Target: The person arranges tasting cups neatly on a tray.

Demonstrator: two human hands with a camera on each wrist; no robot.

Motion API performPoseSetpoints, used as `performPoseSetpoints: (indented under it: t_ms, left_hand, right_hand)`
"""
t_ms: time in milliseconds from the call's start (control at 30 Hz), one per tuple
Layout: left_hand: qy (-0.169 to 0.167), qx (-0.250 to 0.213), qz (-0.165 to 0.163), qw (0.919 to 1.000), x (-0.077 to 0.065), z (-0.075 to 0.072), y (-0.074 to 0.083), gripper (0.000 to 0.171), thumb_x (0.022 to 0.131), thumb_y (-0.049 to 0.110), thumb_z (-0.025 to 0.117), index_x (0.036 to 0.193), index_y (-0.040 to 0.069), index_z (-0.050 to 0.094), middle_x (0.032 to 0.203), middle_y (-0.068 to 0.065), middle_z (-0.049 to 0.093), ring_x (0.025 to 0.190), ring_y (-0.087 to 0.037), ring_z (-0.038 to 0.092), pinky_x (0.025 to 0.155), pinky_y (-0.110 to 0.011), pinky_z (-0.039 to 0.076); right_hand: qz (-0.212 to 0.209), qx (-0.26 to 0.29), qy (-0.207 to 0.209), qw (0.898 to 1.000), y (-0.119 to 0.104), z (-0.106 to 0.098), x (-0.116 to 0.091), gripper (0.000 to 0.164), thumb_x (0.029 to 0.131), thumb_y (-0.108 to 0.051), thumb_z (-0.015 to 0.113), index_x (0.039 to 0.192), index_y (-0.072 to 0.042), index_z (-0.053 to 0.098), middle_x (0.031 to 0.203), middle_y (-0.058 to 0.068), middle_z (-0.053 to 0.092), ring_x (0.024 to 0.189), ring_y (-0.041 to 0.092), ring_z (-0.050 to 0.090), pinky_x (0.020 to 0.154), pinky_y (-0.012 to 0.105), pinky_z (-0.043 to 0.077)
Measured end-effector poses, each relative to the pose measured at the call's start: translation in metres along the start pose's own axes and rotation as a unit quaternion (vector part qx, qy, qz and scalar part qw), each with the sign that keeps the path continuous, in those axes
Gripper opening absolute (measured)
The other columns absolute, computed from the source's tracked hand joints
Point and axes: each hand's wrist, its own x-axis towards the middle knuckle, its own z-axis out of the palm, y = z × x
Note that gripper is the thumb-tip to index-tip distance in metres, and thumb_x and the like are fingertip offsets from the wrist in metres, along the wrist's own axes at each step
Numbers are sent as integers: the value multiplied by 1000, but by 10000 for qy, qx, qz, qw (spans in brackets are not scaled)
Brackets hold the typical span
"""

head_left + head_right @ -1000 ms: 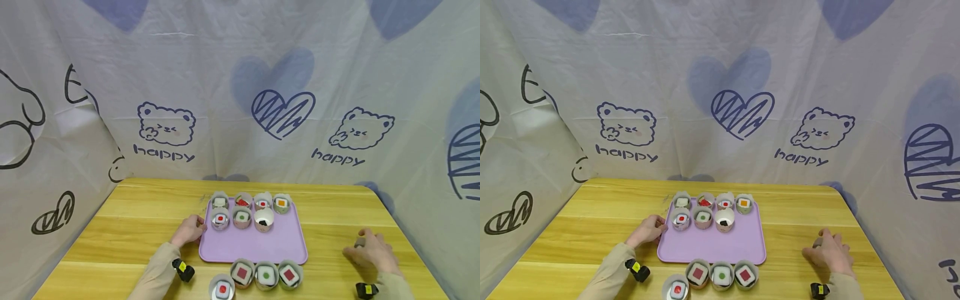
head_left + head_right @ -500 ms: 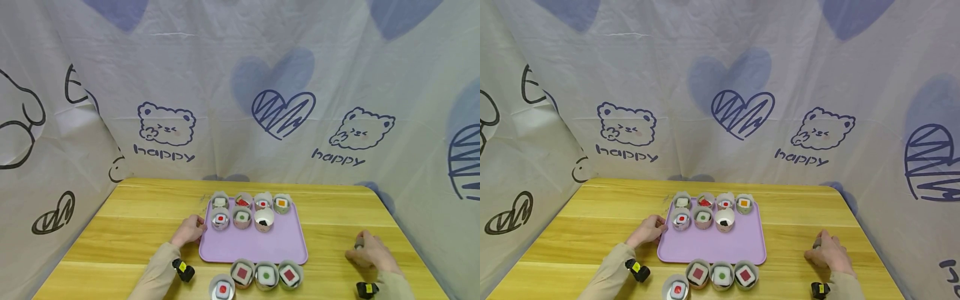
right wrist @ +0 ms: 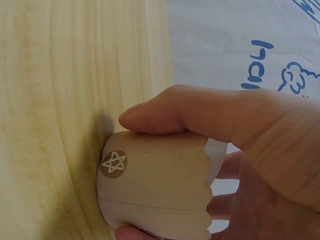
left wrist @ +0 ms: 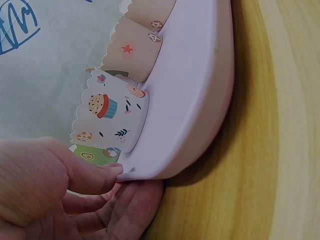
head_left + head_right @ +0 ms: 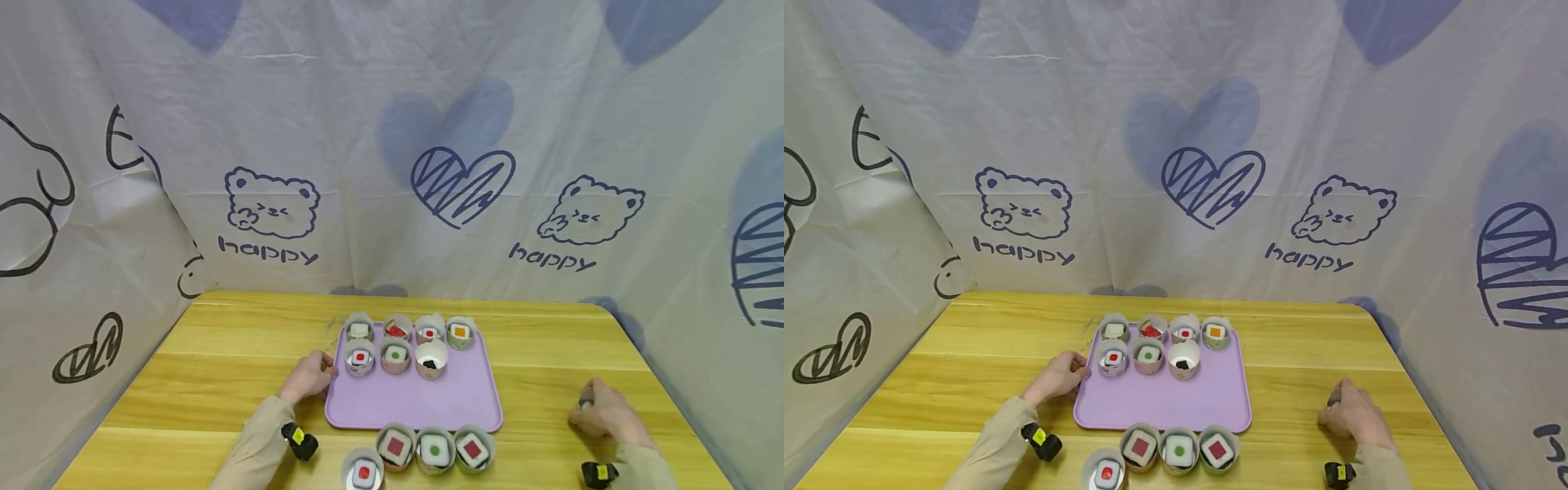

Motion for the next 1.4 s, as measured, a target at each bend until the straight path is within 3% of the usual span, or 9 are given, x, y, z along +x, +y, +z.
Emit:
performPoseSetpoints:
  t_ms: [333, 467, 733, 1033, 1400]
  left_hand:
    - [22, 32, -4, 10000, 1, 1, -1, 24, 100, 7, 55, 116, -10, 56, 86, -17, 63, 66, -18, 66, 60, -30, 57]
    - [27, 43, -25, 10000, 1, 1, -1, 24, 100, 8, 55, 116, -10, 56, 86, -17, 63, 67, -19, 66, 60, -30, 57]
    - [55, -18, 0, 10000, 1, 1, -1, 24, 99, 7, 55, 116, -10, 56, 86, -17, 63, 66, -19, 65, 59, -30, 58]
    - [45, -35, -22, 10000, 1, 1, -1, 23, 99, 7, 55, 116, -10, 56, 86, -17, 63, 66, -18, 66, 59, -30, 58]
    - [25, -120, -28, 9999, 0, 1, 0, 23, 100, 6, 54, 116, -10, 54, 87, -18, 62, 67, -20, 66, 60, -31, 58]
  right_hand:
    - [7, -44, 405, 9992, 1, 5, 0, 44, 83, -26, 69, 108, 4, 47, 101, 22, 59, 88, 30, 57, 72, 41, 51]
    - [-21, 15, 673, 9977, 2, 7, 0, 50, 81, -28, 71, 110, 5, 47, 99, 21, 60, 84, 29, 56, 69, 39, 50]
    - [-170, 2, 1157, 9931, 3, 10, 2, 61, 81, -30, 73, 119, 7, 44, 109, 29, 59, 85, 29, 58, 70, 42, 51]
    - [-537, -11, 1686, 9842, -2, 15, -1, 67, 83, -30, 71, 130, 8, 42, 123, 37, 57, 99, 43, 61, 80, 55, 51]
    - [-863, 43, 2265, 9702, -14, 25, -6, 59, 80, -23, 65, 128, 4, 44, 113, 31, 62, 81, 28, 57, 65, 31, 43]
